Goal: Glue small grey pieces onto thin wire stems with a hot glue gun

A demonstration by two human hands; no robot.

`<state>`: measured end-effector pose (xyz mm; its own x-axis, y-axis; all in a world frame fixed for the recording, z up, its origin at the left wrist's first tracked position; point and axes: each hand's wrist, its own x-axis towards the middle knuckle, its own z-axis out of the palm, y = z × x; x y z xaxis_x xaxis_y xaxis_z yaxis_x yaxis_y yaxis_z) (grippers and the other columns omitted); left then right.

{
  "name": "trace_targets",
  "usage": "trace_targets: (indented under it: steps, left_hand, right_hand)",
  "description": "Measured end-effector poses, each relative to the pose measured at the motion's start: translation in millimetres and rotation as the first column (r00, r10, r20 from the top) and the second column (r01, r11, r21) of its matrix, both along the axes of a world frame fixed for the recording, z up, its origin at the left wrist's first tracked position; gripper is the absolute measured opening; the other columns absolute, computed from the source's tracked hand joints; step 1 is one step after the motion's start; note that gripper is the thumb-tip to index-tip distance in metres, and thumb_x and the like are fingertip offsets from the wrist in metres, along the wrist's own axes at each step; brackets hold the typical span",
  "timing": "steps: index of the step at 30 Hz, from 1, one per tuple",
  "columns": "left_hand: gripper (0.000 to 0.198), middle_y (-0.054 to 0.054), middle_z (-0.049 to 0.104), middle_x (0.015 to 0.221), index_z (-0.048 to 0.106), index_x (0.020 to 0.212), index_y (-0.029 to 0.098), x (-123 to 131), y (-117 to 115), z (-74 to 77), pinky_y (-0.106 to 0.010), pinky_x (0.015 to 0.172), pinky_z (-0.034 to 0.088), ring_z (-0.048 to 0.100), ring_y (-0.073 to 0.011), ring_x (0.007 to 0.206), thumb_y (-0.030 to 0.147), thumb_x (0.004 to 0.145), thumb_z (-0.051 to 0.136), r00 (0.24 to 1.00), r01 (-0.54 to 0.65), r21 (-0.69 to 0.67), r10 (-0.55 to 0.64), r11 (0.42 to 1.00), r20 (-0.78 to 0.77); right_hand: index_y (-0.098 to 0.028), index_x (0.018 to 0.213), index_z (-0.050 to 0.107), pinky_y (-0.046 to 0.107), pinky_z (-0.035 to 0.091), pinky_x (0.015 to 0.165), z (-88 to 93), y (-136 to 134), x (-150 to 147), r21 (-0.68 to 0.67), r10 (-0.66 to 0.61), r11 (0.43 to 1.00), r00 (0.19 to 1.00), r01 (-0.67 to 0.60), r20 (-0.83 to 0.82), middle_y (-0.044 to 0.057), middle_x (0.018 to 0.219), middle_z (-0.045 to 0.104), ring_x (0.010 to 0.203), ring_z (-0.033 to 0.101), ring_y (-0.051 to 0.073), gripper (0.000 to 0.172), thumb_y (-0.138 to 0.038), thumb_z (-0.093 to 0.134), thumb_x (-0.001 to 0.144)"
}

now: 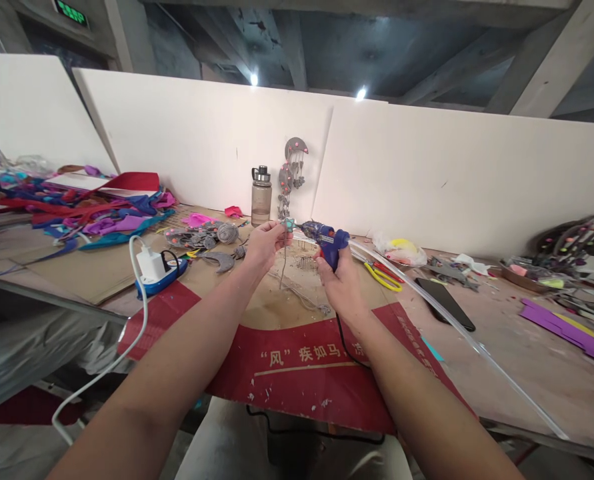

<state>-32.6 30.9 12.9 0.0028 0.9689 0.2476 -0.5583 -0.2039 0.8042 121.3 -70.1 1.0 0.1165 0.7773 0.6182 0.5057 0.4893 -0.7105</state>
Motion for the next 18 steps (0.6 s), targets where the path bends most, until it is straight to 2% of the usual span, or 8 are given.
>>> trace_targets:
  steps: [3, 6, 9, 12, 14, 15, 18]
  left_hand:
    - [0.020, -0.002, 0.064, 0.066, 0.059, 0.072, 0.012, -2, 3, -0.8, -0.023, 0.061, 0.049, 0.062, -0.0099, 0.059, 0.019, 0.062, 0.076, 1.000, -0.016, 0.011, 0.015, 1.000, 0.013]
    - [0.020, -0.002, 0.066, 0.070, 0.062, 0.077, 0.012, -2, 2, 0.0, -0.023, 0.062, 0.049, 0.062, -0.0095, 0.061, 0.019, 0.063, 0.075, 1.000, -0.019, 0.032, 0.019, 0.999, 0.010]
    - [0.018, -0.001, 0.066, 0.071, 0.064, 0.078, 0.013, -1, -1, 1.3, -0.022, 0.060, 0.047, 0.061, -0.0093, 0.061, 0.020, 0.064, 0.073, 0.998, -0.045, 0.050, 0.047, 0.998, -0.042]
    - [0.013, 0.001, 0.063, 0.067, 0.066, 0.074, 0.014, 2, -2, 0.5, -0.019, 0.054, 0.039, 0.056, -0.0078, 0.058, 0.021, 0.065, 0.072, 0.981, -0.119, 0.115, 0.135, 0.986, -0.142]
    - [0.010, 0.001, 0.063, 0.066, 0.067, 0.073, 0.015, 4, -2, -1.6, -0.019, 0.055, 0.038, 0.053, -0.0074, 0.058, 0.021, 0.065, 0.071, 0.956, -0.166, 0.194, 0.206, 0.967, -0.210]
    - [0.009, 0.001, 0.063, 0.066, 0.068, 0.072, 0.015, 4, -1, -2.8, -0.020, 0.057, 0.038, 0.052, -0.0079, 0.059, 0.021, 0.066, 0.071, 0.938, -0.184, 0.238, 0.243, 0.954, -0.247]
    - [0.006, 0.000, 0.064, 0.067, 0.071, 0.072, 0.018, 5, -4, -5.0, -0.022, 0.063, 0.040, 0.053, -0.0116, 0.064, 0.021, 0.067, 0.071, 0.855, -0.240, 0.370, 0.376, 0.897, -0.358]
  right_hand:
    - [-0.022, 0.106, 0.049, 0.033, 0.049, 0.065, -2.3, 10, 13, -0.102, 0.030, 0.994, 0.990, -0.044, -0.137, 0.004, 0.089, 0.067, 0.061, 0.058, 0.016, 0.027, -0.036, 0.051, 0.083]
    - [-0.021, 0.099, 0.052, 0.029, 0.047, 0.060, -9.3, 28, 38, -0.248, -0.046, 0.969, 0.981, -0.003, -0.190, 0.003, 0.082, 0.068, 0.061, 0.059, 0.015, 0.026, -0.038, 0.053, 0.079]
    - [-0.019, 0.073, 0.057, 0.027, 0.039, 0.050, -20.2, 47, 67, -0.418, -0.132, 0.901, 0.991, 0.116, -0.008, 0.002, 0.057, 0.062, 0.048, 0.052, 0.015, 0.016, -0.035, 0.058, 0.073]
    - [-0.021, 0.052, 0.051, 0.029, 0.036, 0.048, -28.8, 55, 88, -0.480, -0.124, 0.855, 0.976, 0.197, 0.179, 0.001, 0.040, 0.051, 0.042, 0.047, 0.016, 0.021, -0.030, 0.064, 0.066]
    - [-0.023, 0.046, 0.045, 0.031, 0.037, 0.050, -29.7, 53, 93, -0.444, -0.153, 0.860, 0.958, 0.251, 0.244, 0.000, 0.038, 0.045, 0.044, 0.047, 0.017, 0.027, -0.027, 0.067, 0.063]
    - [-0.024, 0.046, 0.043, 0.031, 0.038, 0.053, -28.3, 50, 92, -0.382, -0.196, 0.876, 0.942, 0.293, 0.273, 0.000, 0.039, 0.045, 0.047, 0.048, 0.018, 0.029, -0.026, 0.067, 0.062]
    - [-0.023, 0.058, 0.046, 0.034, 0.043, 0.065, -17.7, 39, 75, -0.069, -0.352, 0.920, 0.891, 0.386, 0.287, 0.004, 0.057, 0.054, 0.064, 0.054, 0.020, 0.019, -0.026, 0.063, 0.066]
